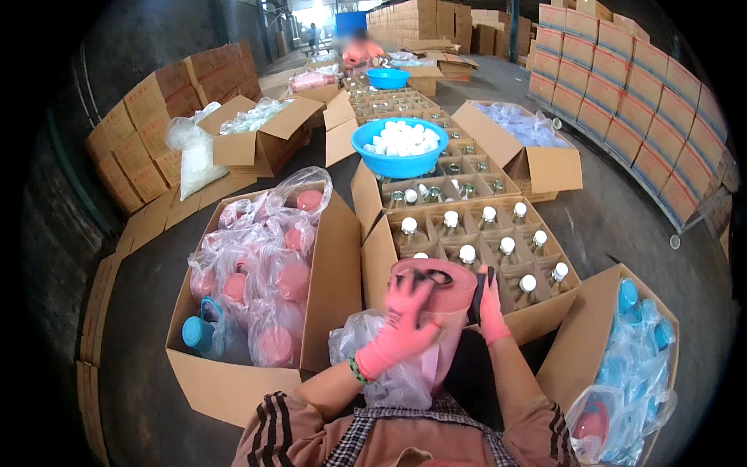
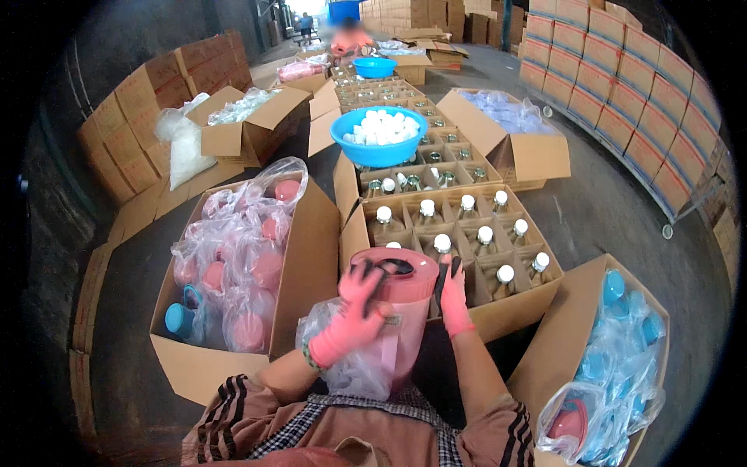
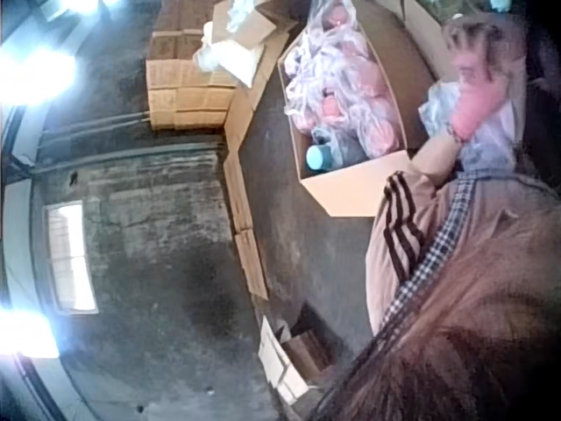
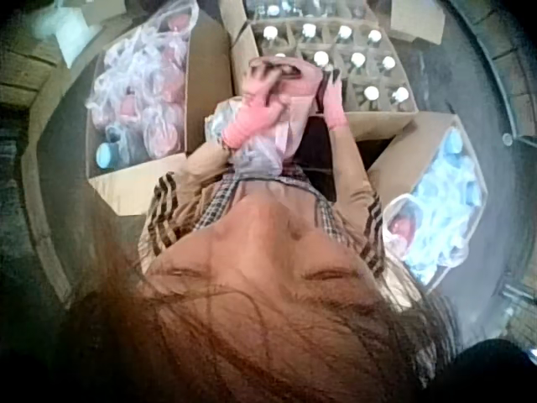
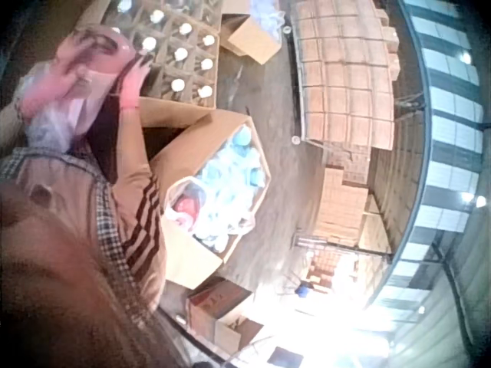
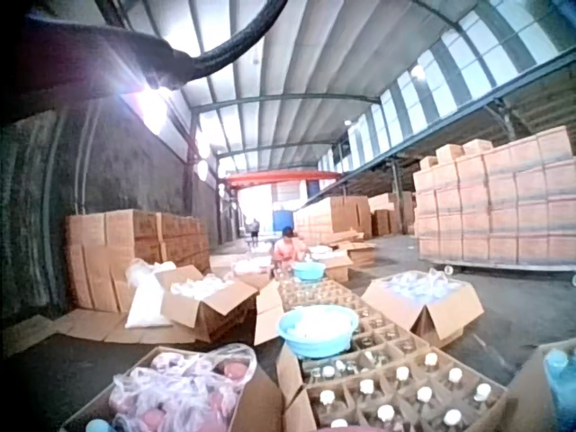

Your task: The person sits on the warehouse floor and packs plastic pitchers into cardboard boxes. They remove pink and blue pitchers from plastic bags, place them into a box, and then place the lids on top. The process is repeated for multiple units.

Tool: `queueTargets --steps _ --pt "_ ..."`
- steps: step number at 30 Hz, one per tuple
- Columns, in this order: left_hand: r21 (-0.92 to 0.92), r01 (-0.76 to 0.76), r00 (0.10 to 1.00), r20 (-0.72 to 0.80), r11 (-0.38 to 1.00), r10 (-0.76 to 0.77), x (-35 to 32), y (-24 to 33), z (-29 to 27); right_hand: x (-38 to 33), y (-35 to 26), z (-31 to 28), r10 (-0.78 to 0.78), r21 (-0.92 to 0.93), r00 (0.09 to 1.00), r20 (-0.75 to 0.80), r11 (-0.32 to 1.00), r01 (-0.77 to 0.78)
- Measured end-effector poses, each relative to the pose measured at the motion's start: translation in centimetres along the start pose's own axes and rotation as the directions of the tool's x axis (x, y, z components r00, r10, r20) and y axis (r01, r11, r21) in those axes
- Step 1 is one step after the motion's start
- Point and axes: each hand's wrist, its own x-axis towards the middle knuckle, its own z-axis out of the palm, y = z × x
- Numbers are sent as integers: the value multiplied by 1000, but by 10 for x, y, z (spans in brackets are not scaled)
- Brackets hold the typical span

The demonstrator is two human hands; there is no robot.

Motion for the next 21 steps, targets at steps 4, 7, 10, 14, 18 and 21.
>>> queueTargets --steps 4,7,10,14,18,21 --pt "135 255 949 157 957 -275 -10 -90 12 -58 -28 63 -375 -397 918 132 828 395" --pt "181 13 1000 -12 983 -11 -9 -3 6 -17 -13 9 -38 -195 991 -125 981 13" --pt "-88 229 941 -235 969 -244 4 -36 4 -33 -16 26 -173 -156 984 -38 974 165" --pt "-6 68 984 -163 998 -68 -8 -25 13 -23 -11 19 -121 -201 990 -75 974 104" --pt "35 205 934 -306 978 -185 -7 -69 18 -32 -11 37 -225 27 973 -59 974 227" --pt "-250 185 955 -182 950 -234 -5 -48 28 -13 -12 32 -96 105 995 36 990 92"
